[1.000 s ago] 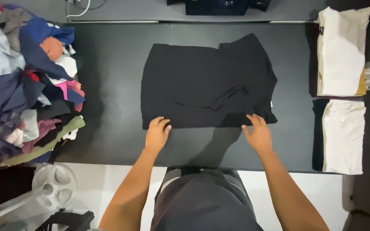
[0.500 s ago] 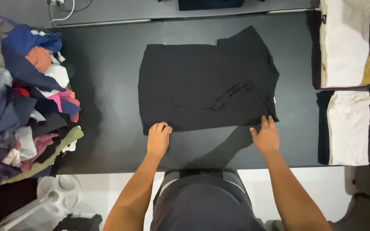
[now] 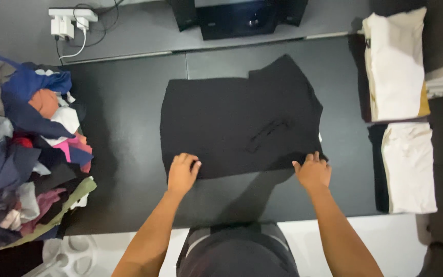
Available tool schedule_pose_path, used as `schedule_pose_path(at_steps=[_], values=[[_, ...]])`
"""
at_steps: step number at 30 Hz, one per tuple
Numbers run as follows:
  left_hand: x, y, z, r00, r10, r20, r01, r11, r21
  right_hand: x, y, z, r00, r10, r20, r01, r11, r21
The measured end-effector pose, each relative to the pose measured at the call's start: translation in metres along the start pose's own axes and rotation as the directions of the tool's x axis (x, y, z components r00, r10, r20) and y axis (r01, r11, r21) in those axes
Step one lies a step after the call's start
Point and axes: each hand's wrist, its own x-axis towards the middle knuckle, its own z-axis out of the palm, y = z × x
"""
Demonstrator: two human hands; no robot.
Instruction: Folding various t-shirts on a desk and stacking them neatly.
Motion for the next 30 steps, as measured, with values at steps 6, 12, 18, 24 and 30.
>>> schedule_pose_path(at_steps=[6,12,18,24,30], values=[[0.110,0.000,-0.008,0.946,-0.130,-0.298,0.068,0.975,-0.210,0.084,-0.039,-0.039,0.999,-0.024,0.038,0.018,0.986,0.165],[0.216,-0.021,0.007,0.927,-0.265,-0.264,0.238,0.963,-0.128,0.198,-0.080,-0.047,0.950,-0.157,-0.269,0.275,0.828,0.488],[0.259,-0.009,0.001,0.929,-0.343,-0.141,0.346,0.938,-0.002,0.267,-0.097,-0.060,0.921,-0.215,-0.324,0.347,0.832,0.433],[0.244,-0.036,0.015,0.912,-0.325,-0.251,0.333,0.943,-0.011,0.297,-0.069,-0.020,0.894,-0.231,-0.383,0.396,0.806,0.440],[0.185,0.006,-0.038,0.908,-0.284,-0.308,0.245,0.956,-0.158,0.254,-0.043,-0.032,0.971,-0.069,-0.228,0.223,0.602,0.767]])
